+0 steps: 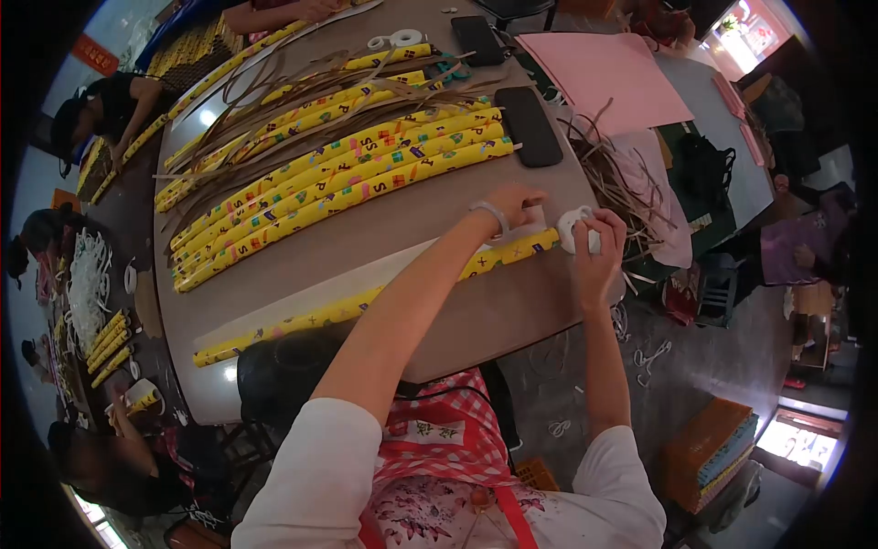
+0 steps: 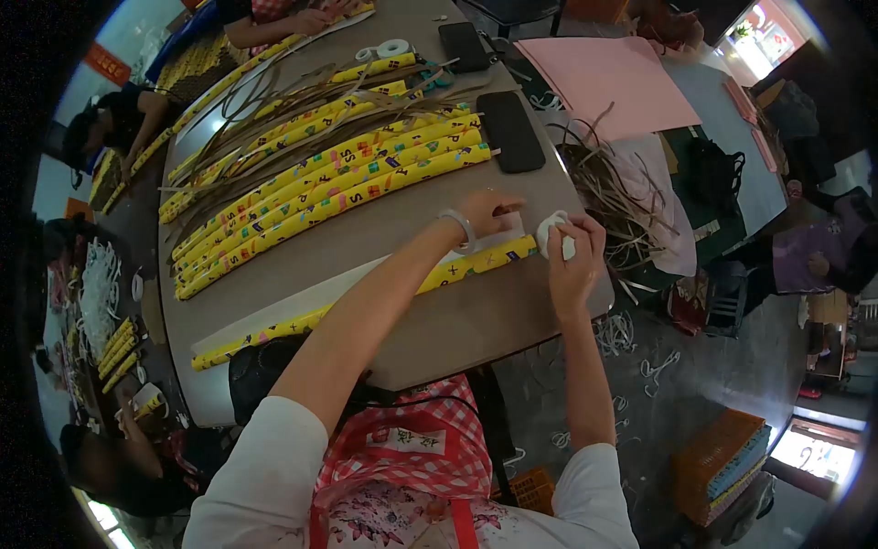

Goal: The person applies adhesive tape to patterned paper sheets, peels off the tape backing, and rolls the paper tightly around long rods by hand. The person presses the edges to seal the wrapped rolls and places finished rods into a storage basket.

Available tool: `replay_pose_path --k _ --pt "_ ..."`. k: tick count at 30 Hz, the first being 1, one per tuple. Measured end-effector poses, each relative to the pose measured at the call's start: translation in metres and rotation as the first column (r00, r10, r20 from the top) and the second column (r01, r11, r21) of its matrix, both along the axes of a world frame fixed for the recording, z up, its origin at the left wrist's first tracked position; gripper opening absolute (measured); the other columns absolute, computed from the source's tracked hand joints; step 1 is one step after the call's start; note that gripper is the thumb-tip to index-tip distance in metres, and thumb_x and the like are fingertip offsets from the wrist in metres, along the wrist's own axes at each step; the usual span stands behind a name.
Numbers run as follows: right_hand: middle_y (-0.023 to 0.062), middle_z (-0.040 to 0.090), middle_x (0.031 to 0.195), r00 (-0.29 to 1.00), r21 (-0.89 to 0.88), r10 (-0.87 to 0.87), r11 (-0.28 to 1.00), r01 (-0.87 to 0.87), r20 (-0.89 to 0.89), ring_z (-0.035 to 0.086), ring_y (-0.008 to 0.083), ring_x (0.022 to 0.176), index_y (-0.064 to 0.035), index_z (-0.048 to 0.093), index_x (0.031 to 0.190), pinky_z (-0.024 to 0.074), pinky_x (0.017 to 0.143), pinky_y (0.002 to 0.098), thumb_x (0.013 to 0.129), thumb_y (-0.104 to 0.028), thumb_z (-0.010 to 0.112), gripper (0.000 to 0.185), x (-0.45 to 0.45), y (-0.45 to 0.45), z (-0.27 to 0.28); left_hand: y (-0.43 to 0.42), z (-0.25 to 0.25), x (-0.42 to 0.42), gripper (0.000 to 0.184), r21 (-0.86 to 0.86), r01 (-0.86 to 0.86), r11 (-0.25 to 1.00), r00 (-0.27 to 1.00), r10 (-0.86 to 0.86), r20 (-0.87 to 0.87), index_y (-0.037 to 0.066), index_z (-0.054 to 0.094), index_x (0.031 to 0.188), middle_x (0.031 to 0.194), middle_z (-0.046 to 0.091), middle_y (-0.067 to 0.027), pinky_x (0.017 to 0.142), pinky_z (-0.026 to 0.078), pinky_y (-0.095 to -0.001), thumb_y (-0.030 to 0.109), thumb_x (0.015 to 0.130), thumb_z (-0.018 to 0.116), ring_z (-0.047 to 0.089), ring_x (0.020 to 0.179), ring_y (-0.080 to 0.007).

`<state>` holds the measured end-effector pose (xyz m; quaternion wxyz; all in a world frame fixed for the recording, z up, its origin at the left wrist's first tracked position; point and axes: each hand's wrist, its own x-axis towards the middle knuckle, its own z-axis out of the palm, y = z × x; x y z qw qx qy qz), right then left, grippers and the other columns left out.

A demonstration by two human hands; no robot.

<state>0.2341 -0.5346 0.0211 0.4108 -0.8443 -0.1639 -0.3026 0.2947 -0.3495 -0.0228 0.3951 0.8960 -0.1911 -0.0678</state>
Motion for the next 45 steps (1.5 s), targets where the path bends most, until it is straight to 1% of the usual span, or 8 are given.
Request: replay_pose_path --k 14,18,22,26,31,35,39,45 --pt "0.0066 0.052 0.1 0.954 0.388 -0.123 0.893 0.227 -0.274 0.05 0.0137 0.089 0.0013 0.056 0.09 0.0412 0.075 0.025 0.087 -0.008 0.056 0.01 -0.128 -0.031 0.004 0.111 0.067 -0.08 0.035 0.013 -0.339 0.941 0.919 0.328 0.22 0.004 0.056 0.112 0.102 0.061 -0.0124 0.079 0.047 -0.0342 0.021 0.081 0.063 0.06 0.089 -0.0241" --pt "0.004 0.05 0.09 0.89 0.513 0.039 0.828 0.226 -0.454 0.045 0.0098 0.08 -0.0001 0.052 0.089 0.0395 0.071 0.0229 0.09 -0.009 0.052 0.009 -0.182 0.007 -0.002 0.123 0.121 -0.209 0.022 -0.255 -0.558 0.79 0.806 0.588 0.058 0.003 0.058 0.108 0.092 0.06 -0.0076 0.07 0.049 -0.0262 0.008 0.086 0.058 0.06 0.076 -0.0141" --pt "0.0054 0.049 0.1 0.715 0.684 0.518 0.726 -0.075 -0.47 0.047 0.0095 0.081 0.0008 0.052 0.089 0.0401 0.071 0.0231 0.087 -0.004 0.053 0.005 -0.227 0.071 0.016 0.085 0.119 -0.329 0.047 -0.551 -0.514 0.657 0.836 0.239 -0.494 0.004 0.042 0.13 0.114 0.052 -0.0095 0.082 0.046 -0.0265 0.009 0.086 0.059 0.056 0.097 -0.0158" --pt "0.0062 0.049 0.097 0.548 0.636 0.729 0.659 -0.4 -0.41 0.047 0.0099 0.079 -0.0018 0.053 0.09 0.04 0.07 0.0228 0.086 -0.005 0.057 0.006 -0.25 0.122 0.03 0.084 0.112 -0.384 0.046 -0.597 -0.56 0.574 0.826 0.34 -0.449 0.004 0.043 0.129 0.113 0.051 -0.0089 0.081 0.045 -0.0254 0.008 0.086 0.059 0.054 0.098 -0.0161" --pt "0.0065 0.049 0.098 0.239 0.652 0.867 0.488 -0.58 -0.437 0.051 0.0127 0.081 -0.0024 0.053 0.098 0.0407 0.07 0.0221 0.083 -0.007 0.061 0.018 -0.278 0.171 0.041 0.122 0.111 -0.44 0.017 -0.433 -0.808 0.4 0.573 0.707 -0.415 -0.002 0.059 0.1 0.086 0.057 -0.0052 0.065 0.045 -0.0212 0.009 0.088 0.056 0.056 0.074 -0.0093" --pt "0.0081 0.054 0.096 0.376 0.357 0.814 0.545 -0.759 -0.443 0.054 0.0141 0.082 -0.0004 0.058 0.093 0.0437 0.068 0.0243 0.082 -0.004 0.061 0.012 -0.295 0.19 0.038 0.187 0.115 -0.485 0.017 -0.526 -0.85 0.015 0.214 0.923 -0.32 -0.001 0.059 0.097 0.077 0.06 -0.0046 0.06 0.044 -0.0222 0.013 0.088 0.057 0.057 0.067 -0.0084" --pt "0.0088 0.054 0.096 0.362 0.327 0.815 0.529 -0.783 -0.452 0.056 0.0144 0.076 -0.0001 0.058 0.091 0.0458 0.062 0.0241 0.085 -0.004 0.058 0.008 -0.31 0.195 0.038 0.313 0.073 -0.525 0.029 -0.234 -0.952 -0.197 -0.209 0.978 0.026 -0.001 0.062 0.093 0.075 0.063 -0.0067 0.063 0.047 -0.0275 0.026 0.088 0.057 0.06 0.07 -0.0148" --pt "0.0095 0.055 0.094 0.386 0.255 0.773 0.56 -0.788 -0.504 0.057 0.0174 0.079 0.0 0.058 0.09 0.0467 0.065 0.0256 0.085 -0.005 0.057 0.007 -0.315 0.188 0.031 0.411 0.028 -0.52 0.038 0.249 -0.93 -0.271 -0.207 0.944 0.256 0.001 0.064 0.093 0.087 0.064 -0.0197 0.071 0.048 -0.0444 0.036 0.086 0.052 0.061 0.081 -0.0365"
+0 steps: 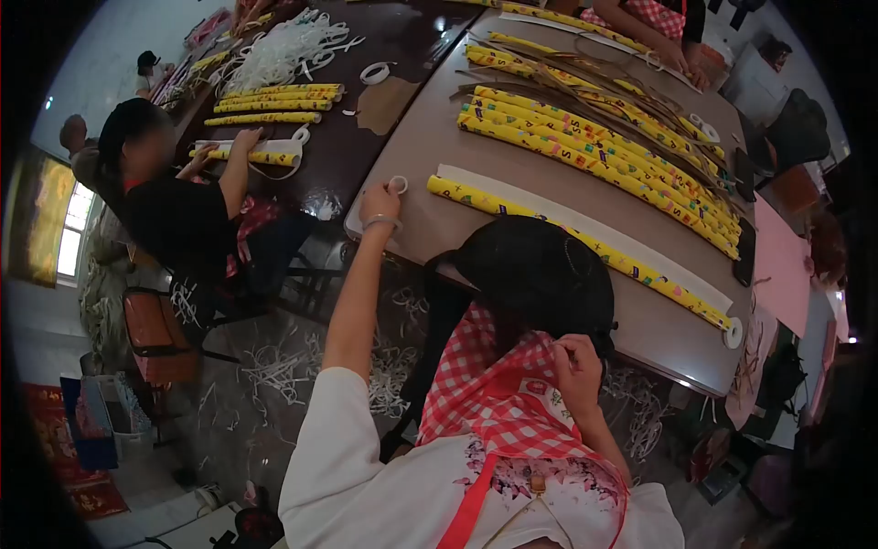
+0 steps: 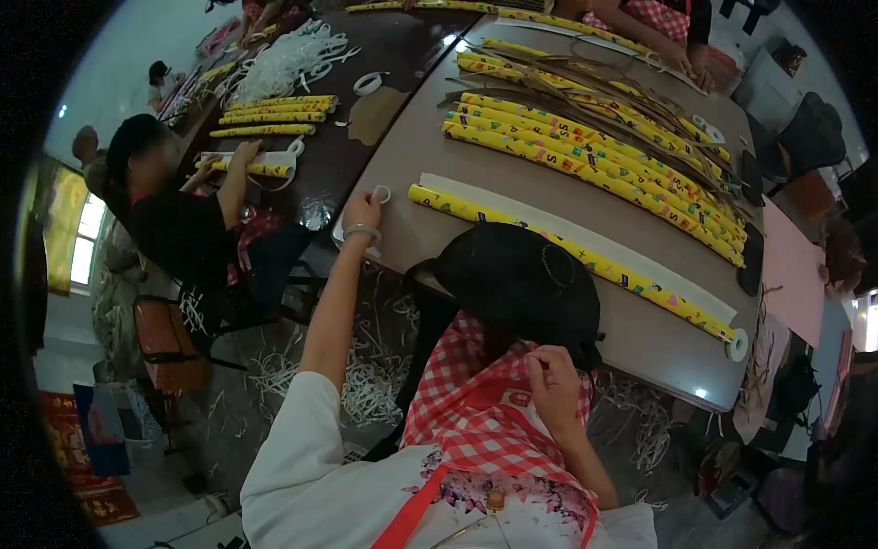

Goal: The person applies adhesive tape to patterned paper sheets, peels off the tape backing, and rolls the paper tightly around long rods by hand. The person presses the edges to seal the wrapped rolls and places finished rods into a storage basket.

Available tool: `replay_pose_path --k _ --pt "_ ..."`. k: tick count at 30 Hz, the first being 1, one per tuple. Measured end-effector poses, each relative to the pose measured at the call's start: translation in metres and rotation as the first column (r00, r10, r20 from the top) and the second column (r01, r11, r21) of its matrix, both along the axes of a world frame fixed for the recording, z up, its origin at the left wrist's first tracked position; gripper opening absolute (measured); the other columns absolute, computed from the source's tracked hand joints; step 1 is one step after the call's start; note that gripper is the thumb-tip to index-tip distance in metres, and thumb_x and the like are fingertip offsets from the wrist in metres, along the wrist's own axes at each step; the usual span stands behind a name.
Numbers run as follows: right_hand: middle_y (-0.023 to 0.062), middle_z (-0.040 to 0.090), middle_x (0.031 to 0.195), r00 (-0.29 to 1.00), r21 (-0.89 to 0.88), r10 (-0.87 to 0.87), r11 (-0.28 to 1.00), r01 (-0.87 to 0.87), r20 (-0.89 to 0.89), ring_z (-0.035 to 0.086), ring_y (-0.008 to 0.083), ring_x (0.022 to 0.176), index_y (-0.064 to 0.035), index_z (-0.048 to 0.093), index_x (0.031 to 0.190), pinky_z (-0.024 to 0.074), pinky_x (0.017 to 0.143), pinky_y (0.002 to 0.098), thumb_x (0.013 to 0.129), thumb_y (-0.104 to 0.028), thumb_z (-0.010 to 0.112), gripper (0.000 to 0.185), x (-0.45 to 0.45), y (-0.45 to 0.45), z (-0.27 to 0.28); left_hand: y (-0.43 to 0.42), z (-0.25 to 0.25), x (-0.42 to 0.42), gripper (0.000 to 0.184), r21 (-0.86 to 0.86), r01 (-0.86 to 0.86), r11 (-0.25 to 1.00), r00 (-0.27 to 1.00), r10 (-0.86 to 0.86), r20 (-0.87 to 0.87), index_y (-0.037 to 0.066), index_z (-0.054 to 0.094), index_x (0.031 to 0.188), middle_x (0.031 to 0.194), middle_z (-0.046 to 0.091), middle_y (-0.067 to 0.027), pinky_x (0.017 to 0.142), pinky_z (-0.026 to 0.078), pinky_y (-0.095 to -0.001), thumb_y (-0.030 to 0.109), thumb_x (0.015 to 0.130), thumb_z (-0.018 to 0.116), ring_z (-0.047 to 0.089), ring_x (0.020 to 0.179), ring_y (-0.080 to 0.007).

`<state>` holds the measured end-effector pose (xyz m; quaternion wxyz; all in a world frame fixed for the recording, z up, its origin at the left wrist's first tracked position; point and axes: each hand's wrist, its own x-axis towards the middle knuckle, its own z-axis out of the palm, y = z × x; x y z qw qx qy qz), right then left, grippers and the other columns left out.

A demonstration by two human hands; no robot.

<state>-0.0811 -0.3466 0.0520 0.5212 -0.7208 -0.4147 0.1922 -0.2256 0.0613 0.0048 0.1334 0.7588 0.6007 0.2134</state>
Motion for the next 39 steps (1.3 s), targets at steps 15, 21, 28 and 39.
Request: replay_pose_path --k 15,21,28,39 --pt "0.0103 0.056 0.084 0.975 0.06 -0.214 0.976 0.21 0.054 0.055 0.0187 0.075 0.0 0.055 0.086 0.0439 0.067 0.0282 0.085 -0.002 0.056 0.003 0.03 -0.009 -0.008 -0.018 -0.007 0.043 0.028 0.042 0.199 0.979 0.918 -0.201 0.341 0.0 0.063 0.097 0.092 0.063 -0.0188 0.073 0.047 -0.0409 0.024 0.086 0.054 0.06 0.085 -0.0329" --pt "0.0088 0.057 0.081 0.984 0.178 -0.058 0.984 0.028 0.166 0.055 0.0185 0.069 -0.0009 0.057 0.09 0.0438 0.063 0.027 0.083 -0.003 0.059 0.007 0.044 0.079 0.048 0.009 -0.023 0.071 0.034 -0.336 0.232 0.913 0.934 -0.112 0.34 -0.002 0.061 0.102 0.094 0.064 -0.0137 0.078 0.047 -0.0327 0.026 0.084 0.059 0.062 0.087 -0.0226" --pt "0.0109 0.062 0.088 0.915 -0.045 0.289 0.956 -0.289 0.28 0.06 0.0255 0.073 -0.0025 0.061 0.094 0.0479 0.065 0.0358 0.081 -0.013 0.06 0.016 0.065 0.229 0.018 0.008 -0.028 0.058 0.039 -0.413 0.331 0.848 0.905 -0.161 0.394 -0.006 0.058 0.106 0.1 0.063 -0.0143 0.076 0.048 -0.0299 0.024 0.081 0.063 0.061 0.088 -0.0191" --pt "0.0156 0.065 0.083 0.908 -0.181 0.346 0.934 -0.309 0.236 0.062 0.0303 0.078 -0.0006 0.064 0.089 0.0488 0.069 0.0374 0.075 -0.015 0.061 0.02 0.044 0.353 -0.046 0.023 -0.006 0.046 0.03 -0.415 0.522 0.745 0.82 -0.306 0.483 -0.002 0.066 0.097 0.082 0.066 -0.0109 0.07 0.048 -0.0284 0.023 0.08 0.06 0.063 0.076 -0.0165"
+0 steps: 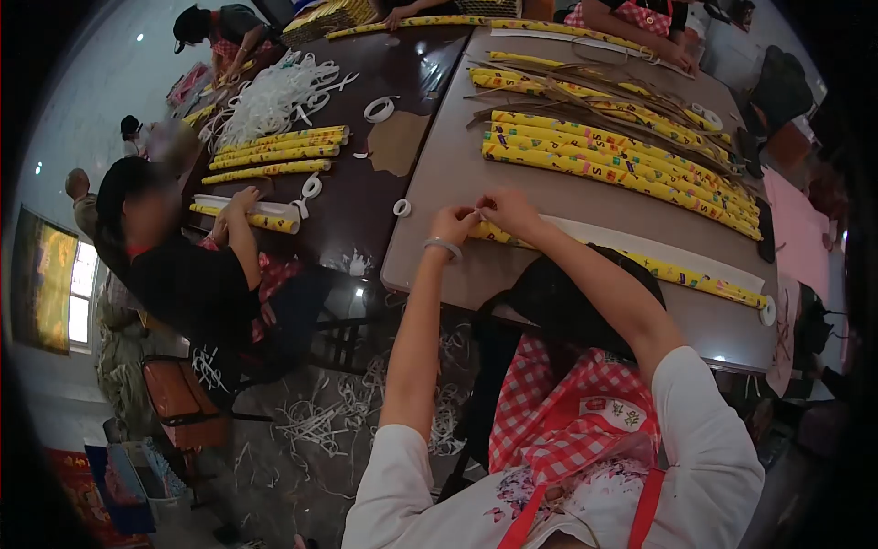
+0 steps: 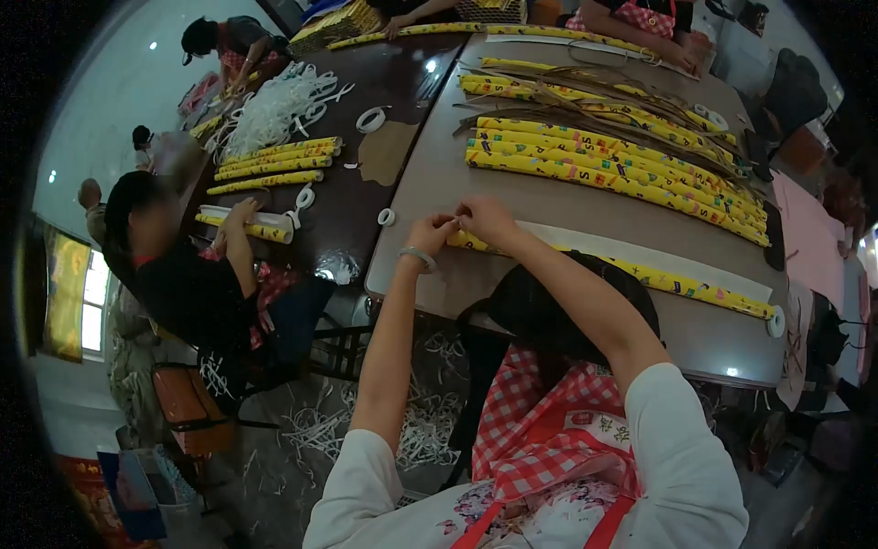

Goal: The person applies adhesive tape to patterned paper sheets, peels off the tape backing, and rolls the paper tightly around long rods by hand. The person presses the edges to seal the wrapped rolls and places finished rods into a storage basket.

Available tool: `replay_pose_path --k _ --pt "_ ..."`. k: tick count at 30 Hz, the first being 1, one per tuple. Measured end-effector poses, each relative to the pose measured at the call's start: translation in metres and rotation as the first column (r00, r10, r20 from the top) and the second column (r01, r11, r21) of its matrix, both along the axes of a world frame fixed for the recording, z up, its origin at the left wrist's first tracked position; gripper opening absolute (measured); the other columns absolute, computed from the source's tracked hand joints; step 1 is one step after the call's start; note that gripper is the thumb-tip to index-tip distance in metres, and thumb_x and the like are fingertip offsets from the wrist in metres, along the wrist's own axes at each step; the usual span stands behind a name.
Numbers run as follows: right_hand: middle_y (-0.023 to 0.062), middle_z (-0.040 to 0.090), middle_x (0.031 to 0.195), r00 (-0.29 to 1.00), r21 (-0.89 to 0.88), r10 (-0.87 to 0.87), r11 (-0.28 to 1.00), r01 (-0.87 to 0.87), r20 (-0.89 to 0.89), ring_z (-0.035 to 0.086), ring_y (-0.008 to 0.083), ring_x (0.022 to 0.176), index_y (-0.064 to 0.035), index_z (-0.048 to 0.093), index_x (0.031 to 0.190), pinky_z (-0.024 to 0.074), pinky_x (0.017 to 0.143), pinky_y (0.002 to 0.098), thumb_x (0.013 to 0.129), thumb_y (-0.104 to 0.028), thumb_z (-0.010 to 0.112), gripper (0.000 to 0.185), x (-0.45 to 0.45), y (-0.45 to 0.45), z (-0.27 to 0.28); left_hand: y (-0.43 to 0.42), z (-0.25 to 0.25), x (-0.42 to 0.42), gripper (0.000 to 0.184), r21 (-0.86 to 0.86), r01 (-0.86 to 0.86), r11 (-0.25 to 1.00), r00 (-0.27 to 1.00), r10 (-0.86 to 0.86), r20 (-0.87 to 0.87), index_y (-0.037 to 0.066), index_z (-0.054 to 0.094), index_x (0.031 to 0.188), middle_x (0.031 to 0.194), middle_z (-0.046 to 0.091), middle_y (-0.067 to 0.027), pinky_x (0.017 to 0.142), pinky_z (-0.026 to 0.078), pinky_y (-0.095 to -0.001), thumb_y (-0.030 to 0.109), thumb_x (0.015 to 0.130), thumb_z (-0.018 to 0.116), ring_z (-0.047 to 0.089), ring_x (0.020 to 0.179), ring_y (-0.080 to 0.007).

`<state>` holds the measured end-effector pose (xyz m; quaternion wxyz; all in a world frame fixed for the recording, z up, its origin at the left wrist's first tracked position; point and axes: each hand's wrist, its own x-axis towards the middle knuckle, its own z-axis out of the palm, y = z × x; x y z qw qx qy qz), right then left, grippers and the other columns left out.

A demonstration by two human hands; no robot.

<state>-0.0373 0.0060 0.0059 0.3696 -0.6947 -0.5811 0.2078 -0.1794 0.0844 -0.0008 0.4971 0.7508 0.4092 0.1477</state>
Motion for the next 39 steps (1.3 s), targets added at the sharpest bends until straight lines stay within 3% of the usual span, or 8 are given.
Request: replay_pose_path --k 4,7,9,12,18,34,36,39 --pt "0.0161 0.064 0.081 0.997 -0.007 -0.049 0.999 0.049 -0.052 0.062 0.0308 0.076 0.0007 0.063 0.088 0.0485 0.068 0.0378 0.075 -0.014 0.06 0.02 0.001 0.005 -0.007 0.017 -0.001 0.003 0.029 0.023 0.109 0.994 0.993 -0.108 -0.048 0.0 0.067 0.096 0.077 0.066 -0.0093 0.065 0.048 -0.0275 0.023 0.081 0.059 0.061 0.069 -0.0143" --pt "0.017 0.063 0.08 0.993 -0.076 -0.022 0.997 0.013 -0.12 0.061 0.0311 0.075 0.0001 0.063 0.088 0.0484 0.068 0.0382 0.076 -0.014 0.06 0.019 0.005 0.004 -0.007 0.024 0.001 0.003 0.028 -0.141 0.113 0.984 0.992 -0.12 -0.04 -0.001 0.067 0.096 0.073 0.065 -0.008 0.058 0.046 -0.027 0.021 0.08 0.059 0.057 0.06 -0.0115" --pt "0.0144 0.065 0.079 0.993 -0.077 -0.08 0.994 0.073 -0.082 0.063 0.0226 0.071 -0.0002 0.063 0.088 0.0495 0.065 0.0321 0.076 -0.013 0.063 0.017 0.004 0.004 -0.009 0.027 0.0 0.002 0.027 -0.174 0.11 0.979 0.993 -0.116 -0.021 -0.001 0.067 0.096 0.069 0.064 -0.0064 0.052 0.044 -0.0261 0.02 0.08 0.06 0.054 0.053 -0.0093" --pt "0.0134 0.065 0.077 0.979 -0.046 -0.103 0.994 0.096 -0.177 0.063 0.0212 0.069 0.0 0.063 0.087 0.0497 0.066 0.0315 0.076 -0.013 0.063 0.017 0.003 0.003 -0.014 0.033 0.001 0.001 0.027 -0.161 0.159 0.974 0.985 -0.168 -0.048 -0.002 0.067 0.096 0.068 0.063 -0.0054 0.05 0.043 -0.025 0.019 0.08 0.06 0.053 0.052 -0.0082" --pt "0.0146 0.065 0.078 0.987 -0.08 -0.061 0.996 0.05 -0.15 0.063 0.0268 0.072 -0.0009 0.064 0.088 0.0494 0.067 0.0351 0.076 -0.017 0.062 0.02 0.002 0.004 -0.013 0.033 0.005 -0.001 0.026 -0.182 0.151 0.972 0.983 -0.168 -0.08 0.0 0.068 0.096 0.066 0.061 -0.0031 0.048 0.041 -0.0237 0.02 0.08 0.063 0.051 0.051 -0.0072" --pt "0.0128 0.065 0.078 0.98 -0.126 -0.116 0.987 0.096 -0.163 0.062 0.0272 0.074 -0.0018 0.063 0.086 0.0482 0.068 0.0367 0.078 -0.022 0.063 0.022 -0.001 0.005 -0.013 0.033 0.004 -0.003 0.024 -0.125 0.183 0.975 0.977 -0.194 -0.086 0.003 0.069 0.097 0.064 0.061 -0.0004 0.046 0.039 -0.0214 0.022 0.083 0.063 0.05 0.05 -0.0052" --pt "0.0077 0.064 0.076 0.987 -0.134 -0.099 0.988 0.082 -0.127 0.062 0.0163 0.07 -0.0022 0.061 0.088 0.0479 0.063 0.0288 0.081 -0.016 0.062 0.016 0.001 0.006 -0.016 0.034 0.001 -0.003 0.024 -0.124 0.19 0.974 0.976 -0.202 -0.086 0.002 0.068 0.097 0.065 0.062 0.0 0.046 0.04 -0.0212 0.021 0.083 0.062 0.05 0.05 -0.0048" --pt "0.0072 0.064 0.076 0.994 -0.088 -0.057 0.995 0.049 -0.089 0.061 0.0161 0.07 -0.0023 0.061 0.088 0.0476 0.062 0.029 0.08 -0.015 0.062 0.015 0.002 0.007 -0.018 0.037 -0.006 -0.002 0.025 -0.165 0.178 0.97 0.979 -0.192 -0.073 0.002 0.068 0.097 0.066 0.061 0.0004 0.046 0.04 -0.0214 0.021 0.084 0.061 0.05 0.05 -0.0044"
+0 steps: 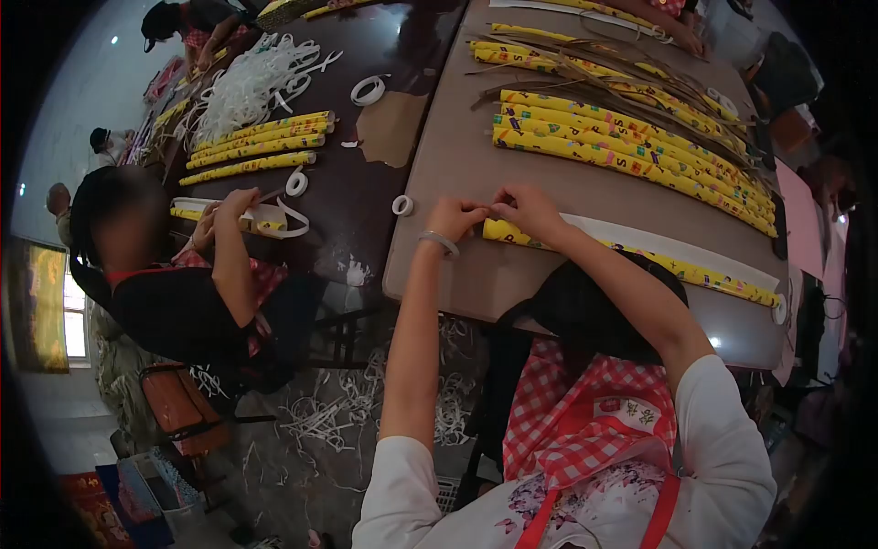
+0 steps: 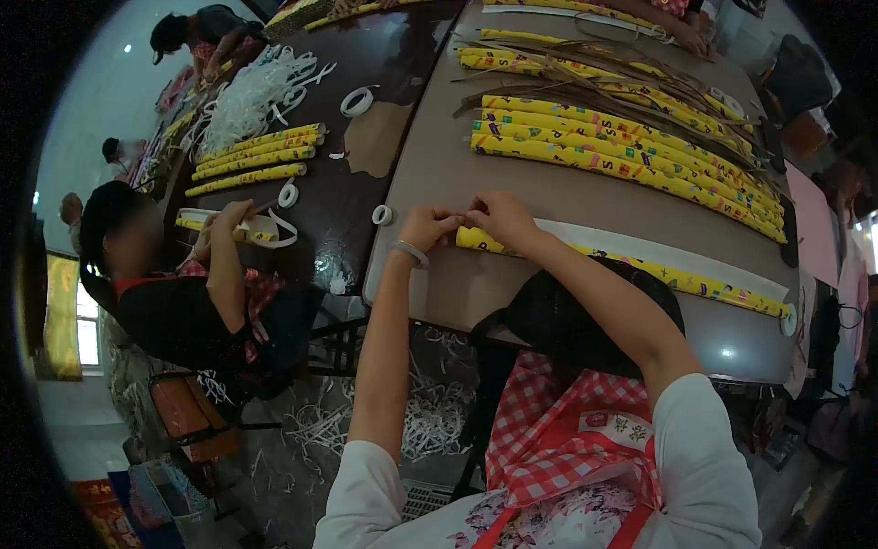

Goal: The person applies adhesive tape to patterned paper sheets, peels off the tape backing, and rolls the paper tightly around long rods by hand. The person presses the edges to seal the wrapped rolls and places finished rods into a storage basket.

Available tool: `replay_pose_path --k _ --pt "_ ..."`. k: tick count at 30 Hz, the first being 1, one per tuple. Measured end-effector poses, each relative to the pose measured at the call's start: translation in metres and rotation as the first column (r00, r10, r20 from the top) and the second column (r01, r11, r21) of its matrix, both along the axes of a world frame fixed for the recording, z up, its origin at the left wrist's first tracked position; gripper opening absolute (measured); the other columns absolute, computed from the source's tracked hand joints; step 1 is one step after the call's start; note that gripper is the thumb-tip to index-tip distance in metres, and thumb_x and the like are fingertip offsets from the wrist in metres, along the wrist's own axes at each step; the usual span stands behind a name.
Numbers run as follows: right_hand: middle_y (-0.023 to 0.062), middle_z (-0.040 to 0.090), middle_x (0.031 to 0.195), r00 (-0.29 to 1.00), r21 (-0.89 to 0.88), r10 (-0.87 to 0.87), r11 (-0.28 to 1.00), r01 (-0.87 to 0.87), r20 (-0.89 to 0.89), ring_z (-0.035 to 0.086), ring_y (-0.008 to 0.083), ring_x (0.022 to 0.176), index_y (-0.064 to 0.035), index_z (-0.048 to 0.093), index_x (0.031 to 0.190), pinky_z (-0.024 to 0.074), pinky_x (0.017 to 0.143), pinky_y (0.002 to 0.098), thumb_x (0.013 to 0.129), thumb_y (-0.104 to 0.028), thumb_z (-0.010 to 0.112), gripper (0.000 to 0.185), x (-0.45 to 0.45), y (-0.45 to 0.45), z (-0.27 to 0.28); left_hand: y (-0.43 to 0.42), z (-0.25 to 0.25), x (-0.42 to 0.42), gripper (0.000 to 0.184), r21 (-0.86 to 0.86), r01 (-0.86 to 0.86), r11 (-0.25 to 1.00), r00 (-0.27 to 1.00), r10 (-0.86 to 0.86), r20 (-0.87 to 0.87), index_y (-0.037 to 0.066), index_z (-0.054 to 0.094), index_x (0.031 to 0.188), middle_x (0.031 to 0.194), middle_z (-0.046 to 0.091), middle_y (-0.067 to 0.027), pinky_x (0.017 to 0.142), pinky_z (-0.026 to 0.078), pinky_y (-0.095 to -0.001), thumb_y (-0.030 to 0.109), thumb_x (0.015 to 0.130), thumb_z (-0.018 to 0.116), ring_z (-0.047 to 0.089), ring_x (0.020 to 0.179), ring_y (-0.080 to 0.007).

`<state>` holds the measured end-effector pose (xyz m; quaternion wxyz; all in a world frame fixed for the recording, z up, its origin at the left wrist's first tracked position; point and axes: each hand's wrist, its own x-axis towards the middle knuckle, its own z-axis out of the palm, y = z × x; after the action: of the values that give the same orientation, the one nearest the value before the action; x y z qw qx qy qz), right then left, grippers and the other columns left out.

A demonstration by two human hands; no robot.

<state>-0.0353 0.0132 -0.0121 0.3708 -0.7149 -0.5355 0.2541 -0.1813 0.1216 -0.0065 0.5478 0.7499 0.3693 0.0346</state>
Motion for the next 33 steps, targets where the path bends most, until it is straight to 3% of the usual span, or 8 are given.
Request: replay_pose_path --k 6,12,19,21,25,27,33 --pt "0.0069 0.064 0.076 1.0 -0.071 -0.016 0.997 0.015 -0.018 0.062 0.0143 0.07 -0.0022 0.061 0.087 0.0475 0.061 0.0277 0.081 -0.012 0.061 0.012 -0.003 -0.004 0.012 0.002 -0.001 -0.001 0.026 -0.061 0.015 0.998 1.0 -0.014 0.017 0.003 0.068 0.098 0.066 0.061 0.0005 0.046 0.038 -0.0208 0.024 0.085 0.061 0.052 0.052 -0.0047" --pt "0.0059 0.065 0.076 0.994 -0.025 -0.004 1.0 0.001 -0.113 0.062 0.012 0.067 -0.0014 0.061 0.088 0.0475 0.057 0.0252 0.082 -0.01 0.059 0.011 0.001 -0.001 -0.002 -0.001 0.011 0.001 0.026 -0.065 0.007 0.998 1.0 -0.008 -0.009 0.002 0.068 0.095 0.066 0.061 -0.0004 0.046 0.037 -0.0205 0.025 0.085 0.061 0.053 0.052 -0.0052" --pt "0.0062 0.066 0.075 0.995 -0.051 -0.042 0.998 0.037 -0.091 0.063 0.0114 0.067 -0.0018 0.061 0.088 0.0475 0.054 0.0243 0.082 -0.011 0.061 0.012 -0.001 -0.003 0.005 -0.002 0.009 0.003 0.025 -0.025 -0.015 1.0 0.998 0.014 -0.055 0.003 0.068 0.092 0.064 0.061 -0.0002 0.046 0.037 -0.0205 0.025 0.084 0.061 0.053 0.051 -0.0054" --pt "0.0067 0.066 0.075 0.995 -0.055 -0.035 0.998 0.03 -0.096 0.063 0.013 0.067 -0.0016 0.062 0.087 0.0486 0.056 0.026 0.081 -0.012 0.061 0.012 0.0 -0.004 0.006 -0.001 0.007 0.002 0.025 -0.052 -0.001 0.999 1.0 0.002 0.023 0.003 0.068 0.092 0.064 0.061 -0.0001 0.046 0.037 -0.0205 0.026 0.084 0.061 0.053 0.051 -0.0053" --pt "0.0084 0.066 0.075 0.999 0.024 -0.026 0.999 0.027 -0.018 0.064 0.017 0.067 -0.0011 0.062 0.087 0.0495 0.059 0.0284 0.08 -0.013 0.062 0.014 0.0 -0.001 0.0 0.0 0.013 0.001 0.026 -0.033 0.036 0.999 0.999 -0.036 0.01 0.003 0.068 0.093 0.064 0.061 0.0002 0.046 0.037 -0.0203 0.026 0.084 0.062 0.053 0.051 -0.005" --pt "0.0154 0.064 0.077 0.999 0.03 -0.011 0.999 0.012 -0.045 0.062 0.0298 0.073 0.0008 0.062 0.085 0.0486 0.066 0.0367 0.077 -0.015 0.061 0.018 -0.002 -0.003 0.003 0.0 0.014 0.002 0.026 -0.04 0.027 0.999 0.999 -0.029 -0.045 0.003 0.068 0.094 0.065 0.061 0.0007 0.046 0.037 -0.02 0.026 0.084 0.062 0.052 0.051 -0.0045" --pt "0.0165 0.063 0.077 0.999 0.082 0.007 0.997 -0.004 -0.032 0.061 0.0308 0.073 0.0009 0.063 0.082 0.0486 0.066 0.0373 0.075 -0.013 0.06 0.016 -0.002 -0.004 0.006 -0.001 0.006 0.003 0.028 -0.052 -0.003 0.999 1.0 0.004 0.024 -0.001 0.067 0.094 0.069 0.065 -0.0045 0.05 0.044 -0.0238 0.023 0.083 0.062 0.056 0.051 -0.0077"
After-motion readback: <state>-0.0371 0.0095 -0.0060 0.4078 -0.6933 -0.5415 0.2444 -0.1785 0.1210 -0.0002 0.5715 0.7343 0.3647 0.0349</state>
